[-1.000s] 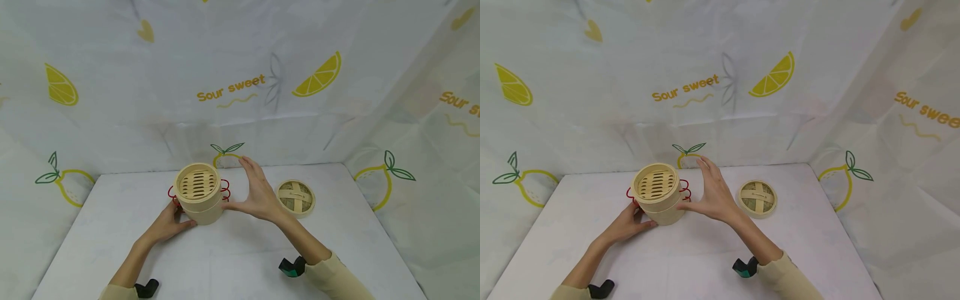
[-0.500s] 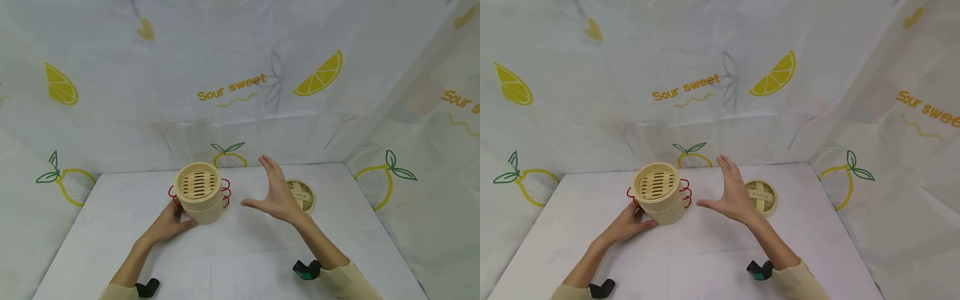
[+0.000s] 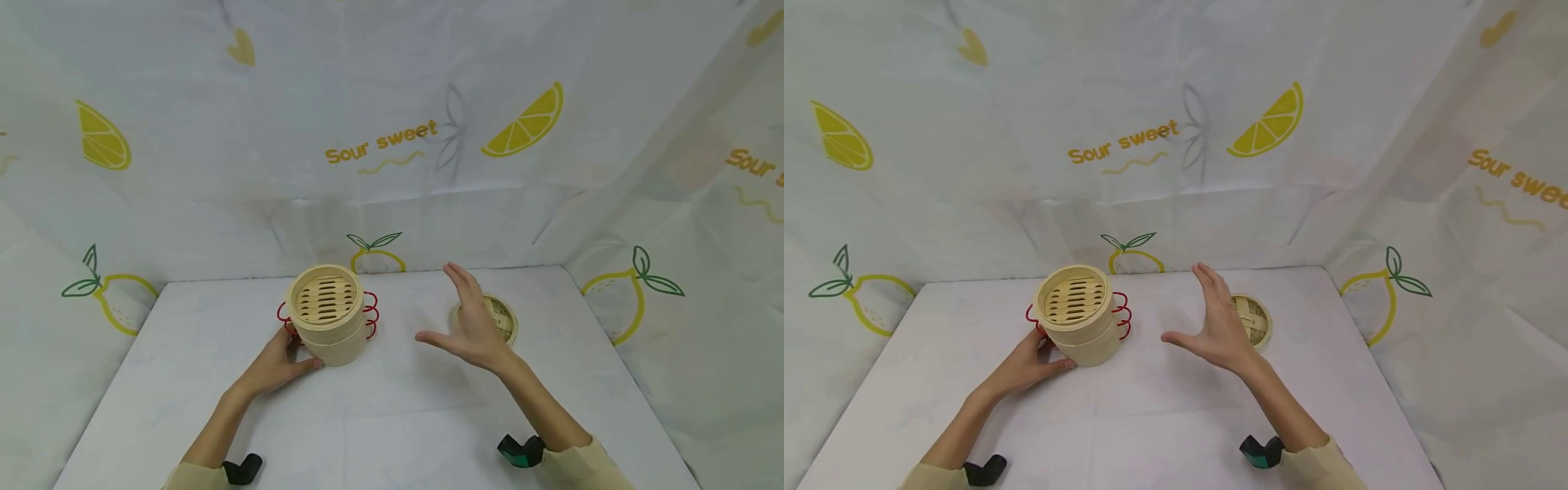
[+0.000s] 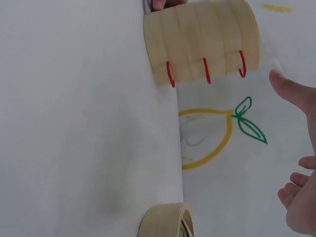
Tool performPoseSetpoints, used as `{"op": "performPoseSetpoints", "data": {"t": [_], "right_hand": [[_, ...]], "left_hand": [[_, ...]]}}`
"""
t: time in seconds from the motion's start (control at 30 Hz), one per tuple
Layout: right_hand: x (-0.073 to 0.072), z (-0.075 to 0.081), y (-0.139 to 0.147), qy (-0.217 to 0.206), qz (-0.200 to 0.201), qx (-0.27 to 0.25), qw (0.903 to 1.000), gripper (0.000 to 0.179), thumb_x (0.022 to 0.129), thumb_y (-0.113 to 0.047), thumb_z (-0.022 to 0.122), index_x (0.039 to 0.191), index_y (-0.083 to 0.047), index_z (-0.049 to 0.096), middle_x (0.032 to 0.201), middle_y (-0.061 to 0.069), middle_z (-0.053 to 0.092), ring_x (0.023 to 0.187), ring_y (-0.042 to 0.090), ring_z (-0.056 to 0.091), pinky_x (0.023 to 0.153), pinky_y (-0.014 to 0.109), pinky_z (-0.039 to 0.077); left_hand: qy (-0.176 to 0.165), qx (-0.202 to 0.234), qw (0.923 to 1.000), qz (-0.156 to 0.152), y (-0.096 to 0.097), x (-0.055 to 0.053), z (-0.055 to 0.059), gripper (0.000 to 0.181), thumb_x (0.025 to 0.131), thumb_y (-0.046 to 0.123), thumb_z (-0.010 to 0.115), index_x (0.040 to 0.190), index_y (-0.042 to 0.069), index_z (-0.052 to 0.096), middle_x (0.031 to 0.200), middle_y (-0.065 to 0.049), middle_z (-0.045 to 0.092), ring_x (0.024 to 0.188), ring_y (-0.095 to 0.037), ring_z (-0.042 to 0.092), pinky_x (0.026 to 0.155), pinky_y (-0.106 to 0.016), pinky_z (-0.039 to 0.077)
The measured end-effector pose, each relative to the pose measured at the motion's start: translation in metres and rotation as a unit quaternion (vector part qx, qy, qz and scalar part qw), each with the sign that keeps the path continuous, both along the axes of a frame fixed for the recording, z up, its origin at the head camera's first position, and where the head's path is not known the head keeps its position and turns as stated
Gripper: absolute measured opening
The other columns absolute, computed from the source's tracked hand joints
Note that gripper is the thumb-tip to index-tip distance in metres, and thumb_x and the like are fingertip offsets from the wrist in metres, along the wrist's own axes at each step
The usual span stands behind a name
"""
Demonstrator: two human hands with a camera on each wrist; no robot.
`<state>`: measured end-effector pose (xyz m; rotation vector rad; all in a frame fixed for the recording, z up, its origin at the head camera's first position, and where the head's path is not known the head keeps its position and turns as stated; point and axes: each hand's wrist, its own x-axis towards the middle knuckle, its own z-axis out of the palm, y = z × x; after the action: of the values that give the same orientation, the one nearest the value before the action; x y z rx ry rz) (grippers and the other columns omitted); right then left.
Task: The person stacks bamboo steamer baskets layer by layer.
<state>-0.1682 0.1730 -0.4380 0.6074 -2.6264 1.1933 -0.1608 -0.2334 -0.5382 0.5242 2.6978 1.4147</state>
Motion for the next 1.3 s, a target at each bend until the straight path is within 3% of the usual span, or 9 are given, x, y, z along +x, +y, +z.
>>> {"op": "performPoseSetpoints", "data": {"t": [0.23,0.5,0.8,1.0,1.3], "right_hand": [[0.0,-0.012,0.024,0.02,0.013,-0.019,0.9995,0.125,0.071,-0.024,0.103,0.168,0.001,0.028,0.174,0.023,0.026,0.161,0.046,0.028,0.123,0.075,0.032],[-0.002,-0.026,0.045,0.044,0.006,0.01,0.999,0.118,0.074,-0.023,0.099,0.167,-0.001,0.032,0.171,0.025,0.033,0.159,0.046,0.033,0.12,0.077,0.033],[-0.005,-0.047,0.063,0.013,-0.01,0.007,0.9998,0.108,0.08,-0.016,0.096,0.165,0.005,0.033,0.168,0.029,0.036,0.152,0.053,0.038,0.116,0.079,0.036],[-0.009,-0.059,0.075,-0.006,-0.02,0.005,0.9998,0.103,0.084,-0.015,0.093,0.165,0.002,0.033,0.167,0.029,0.037,0.147,0.055,0.043,0.112,0.081,0.038],[-0.017,-0.077,0.093,-0.008,-0.02,0.001,0.9998,0.094,0.084,-0.014,0.093,0.16,0.005,0.04,0.159,0.031,0.047,0.145,0.053,0.046,0.116,0.072,0.038]], "left_hand": [[-0.005,0.014,0.9999,-0.004,0.001,-0.001,0.0,0.085,0.088,0.028,0.094,0.155,0.008,0.046,0.143,-0.009,0.066,0.121,-0.007,0.064,0.111,-0.027,0.054],[0.0,0.01,0.9999,-0.001,0.0,-0.001,-0.001,0.087,0.087,0.028,0.095,0.156,0.008,0.046,0.145,-0.009,0.065,0.123,-0.006,0.063,0.112,-0.026,0.053],[-0.001,0.012,0.9999,-0.001,0.001,-0.001,-0.001,0.085,0.087,0.029,0.095,0.155,0.009,0.048,0.143,-0.007,0.066,0.122,-0.006,0.063,0.111,-0.026,0.054],[-0.005,0.01,0.9999,0.001,0.001,-0.001,-0.002,0.085,0.087,0.029,0.095,0.154,0.008,0.048,0.141,-0.007,0.067,0.12,-0.008,0.064,0.11,-0.031,0.055],[-0.007,0.006,0.9999,0.005,0.0,-0.001,-0.002,0.086,0.086,0.03,0.095,0.155,0.008,0.047,0.141,-0.007,0.067,0.121,-0.009,0.064,0.111,-0.034,0.055]]}}
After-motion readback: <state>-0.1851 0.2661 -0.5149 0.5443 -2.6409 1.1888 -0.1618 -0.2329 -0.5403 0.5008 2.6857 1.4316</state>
